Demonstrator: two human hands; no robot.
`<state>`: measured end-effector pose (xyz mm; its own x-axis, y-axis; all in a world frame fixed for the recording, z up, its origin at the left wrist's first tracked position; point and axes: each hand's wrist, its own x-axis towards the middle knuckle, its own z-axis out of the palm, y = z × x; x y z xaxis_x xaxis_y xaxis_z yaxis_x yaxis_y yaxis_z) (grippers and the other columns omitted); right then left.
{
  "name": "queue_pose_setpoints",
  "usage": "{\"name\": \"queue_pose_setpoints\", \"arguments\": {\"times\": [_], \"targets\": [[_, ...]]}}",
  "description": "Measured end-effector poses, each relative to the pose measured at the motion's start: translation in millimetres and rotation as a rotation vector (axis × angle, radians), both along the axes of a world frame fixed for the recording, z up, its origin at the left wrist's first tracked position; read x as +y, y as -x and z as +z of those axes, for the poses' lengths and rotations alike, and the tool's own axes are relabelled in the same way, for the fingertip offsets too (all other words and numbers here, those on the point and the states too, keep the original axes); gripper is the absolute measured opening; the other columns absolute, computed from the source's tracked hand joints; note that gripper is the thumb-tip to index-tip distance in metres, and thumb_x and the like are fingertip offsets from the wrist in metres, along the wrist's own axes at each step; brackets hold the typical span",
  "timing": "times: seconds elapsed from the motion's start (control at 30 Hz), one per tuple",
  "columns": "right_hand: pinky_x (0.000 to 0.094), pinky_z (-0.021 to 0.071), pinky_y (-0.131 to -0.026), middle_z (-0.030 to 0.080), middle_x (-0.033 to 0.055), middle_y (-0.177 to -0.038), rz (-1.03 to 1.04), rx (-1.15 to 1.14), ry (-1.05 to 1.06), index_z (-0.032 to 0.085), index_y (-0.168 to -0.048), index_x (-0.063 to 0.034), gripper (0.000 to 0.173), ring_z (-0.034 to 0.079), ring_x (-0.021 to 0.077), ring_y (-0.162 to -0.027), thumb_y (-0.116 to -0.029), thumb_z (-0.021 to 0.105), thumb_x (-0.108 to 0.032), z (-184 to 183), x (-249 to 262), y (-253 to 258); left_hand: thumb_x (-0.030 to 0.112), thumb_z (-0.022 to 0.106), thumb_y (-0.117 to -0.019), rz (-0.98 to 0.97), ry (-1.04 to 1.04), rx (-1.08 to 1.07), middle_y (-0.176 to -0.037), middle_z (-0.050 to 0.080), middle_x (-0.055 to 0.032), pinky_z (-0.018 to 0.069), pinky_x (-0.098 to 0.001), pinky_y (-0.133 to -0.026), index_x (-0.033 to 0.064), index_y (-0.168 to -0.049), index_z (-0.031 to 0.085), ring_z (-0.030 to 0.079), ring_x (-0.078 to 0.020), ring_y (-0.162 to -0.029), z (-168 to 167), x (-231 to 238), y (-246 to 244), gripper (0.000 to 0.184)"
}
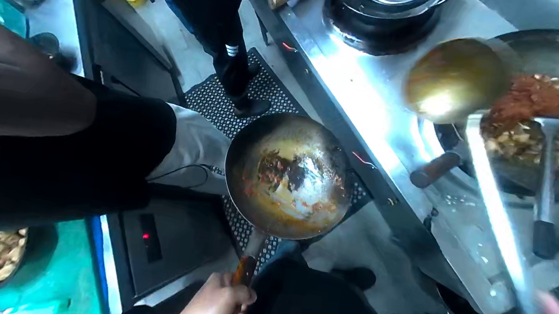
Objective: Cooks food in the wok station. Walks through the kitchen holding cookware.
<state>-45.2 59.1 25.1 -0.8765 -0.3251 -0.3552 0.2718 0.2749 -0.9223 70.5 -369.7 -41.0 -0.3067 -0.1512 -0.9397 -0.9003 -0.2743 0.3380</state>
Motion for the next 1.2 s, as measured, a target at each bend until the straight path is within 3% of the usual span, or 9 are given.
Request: {"name": "queue_pose_setpoints", "arguments": {"times": [0.1,0.23,0.37,0.47,0.63,0.77,0.9,1.07,1.2], "targets": [[0.037,0.0574,-0.055,0.071,0.0126,-0.116,0.131,-0.036,-0.153,0.034,-0.16,-0.0071,0.071,0.063,0.0136,-0.062,-0.0962,0.065,-0.007,-7,-87,6,0.008,0.069,-0.0883,-0.126,0.1,0.108,-0.064,0.062,-0.0084,0.0541,-0.033,-0.047,0.0015,-0.097,0.063,0.06,-0.0176,-0.049,19,-30,11,0.012],[0.041,0.0568,-0.05,0.073,0.009,-0.111,0.04,-0.043,-0.292,0.04,-0.16,-0.0241,0.072,0.061,0.0169,-0.053,-0.0935,0.064,-0.011,-44,-182,27,0.008,0.07,-0.0866,-0.208,0.214,0.284,-0.064,0.064,-0.0097,0.0548,-0.0353,-0.047,0.0016,-0.099,0.063,0.062,-0.0203,-0.049,38,-50,40,0.016],[0.0389,0.059,-0.061,0.073,0.0059,-0.115,-0.028,0.048,-0.265,0.035,-0.162,-0.0232,0.072,0.065,0.0149,-0.063,-0.0946,0.06,-0.012,-40,-238,49,0.01,0.071,-0.0863,-0.289,0.287,0.435,-0.063,0.064,-0.0105,0.0549,-0.0367,-0.047,0.0023,-0.1,0.063,0.062,-0.0219,-0.049,50,-46,87,0.017],[0.0384,0.0582,-0.056,0.073,0.0066,-0.107,-0.011,0.053,-0.168,0.033,-0.163,-0.0238,0.076,0.062,0.0154,-0.056,-0.0939,0.061,-0.011,-13,-242,50,0.013,0.071,-0.0854,-0.343,0.312,0.527,-0.063,0.063,-0.0106,0.0541,-0.0371,-0.045,0.0035,-0.099,0.064,0.061,-0.0225,-0.048,55,-40,128,0.018],[0.0359,0.0563,-0.048,0.071,0.0062,-0.112,-0.122,0.132,-0.051,0.038,-0.161,-0.0208,0.072,0.059,0.0154,-0.05,-0.094,0.063,-0.01,13,-185,86,0.014,0.07,-0.0854,-0.39,0.28,0.666,-0.062,0.063,-0.0116,0.0541,-0.0364,-0.044,0.0017,-0.098,0.064,0.061,-0.0222,-0.047,75,-12,198,0.018],[0.0461,0.0575,-0.093,0.069,0.0046,-0.131,-0.209,0.348,-0.393,0.04,-0.16,-0.0306,0.066,0.07,0.0177,-0.104,-0.097,0.057,-0.018,35,-122,164,0.012,0.07,-0.0866,-0.467,0.246,0.745,-0.063,0.062,-0.0113,0.0534,-0.0348,-0.045,0.0007,-0.098,0.063,0.061,-0.021,-0.048,99,33,253,0.017],[0.0518,0.0524,-0.102,0.069,0.009,-0.129,-0.12,0.384,-0.553,0.029,-0.162,-0.0389,0.071,0.067,0.0263,-0.115,-0.0987,0.055,-0.021,43,-65,192,0.01,0.067,-0.0895,-0.606,0.231,0.783,-0.062,0.061,-0.0093,0.0535,-0.0334,-0.047,0.0001,-0.094,0.061,0.06,-0.0187,-0.048,119,92,306,0.013],[0.0636,0.0551,-0.084,0.073,0.0197,-0.101,0.036,0.487,-0.887,0.022,-0.163,-0.0445,0.073,0.071,0.0425,-0.094,-0.1003,0.05,-0.017,9,39,166,0.008,0.066,-0.0924,-0.627,0.178,0.717,-0.063,0.059,-0.0084,0.0539,-0.0323,-0.045,-0.0004,-0.095,0.059,0.059,-0.0174,-0.047,122,162,343,0.011],[0.0642,0.0543,-0.082,0.071,0.0215,-0.106,0.04,0.457,-1.054,0.026,-0.16,-0.0505,0.074,0.069,0.0454,-0.094,-0.1003,0.049,-0.013,-3,131,155,0.007,0.067,-0.0922,-0.621,0.182,0.709,-0.062,0.059,-0.0081,0.0528,-0.0311,-0.045,-0.0013,-0.095,0.061,0.058,-0.0166,-0.047,111,204,353,0.01]]}}
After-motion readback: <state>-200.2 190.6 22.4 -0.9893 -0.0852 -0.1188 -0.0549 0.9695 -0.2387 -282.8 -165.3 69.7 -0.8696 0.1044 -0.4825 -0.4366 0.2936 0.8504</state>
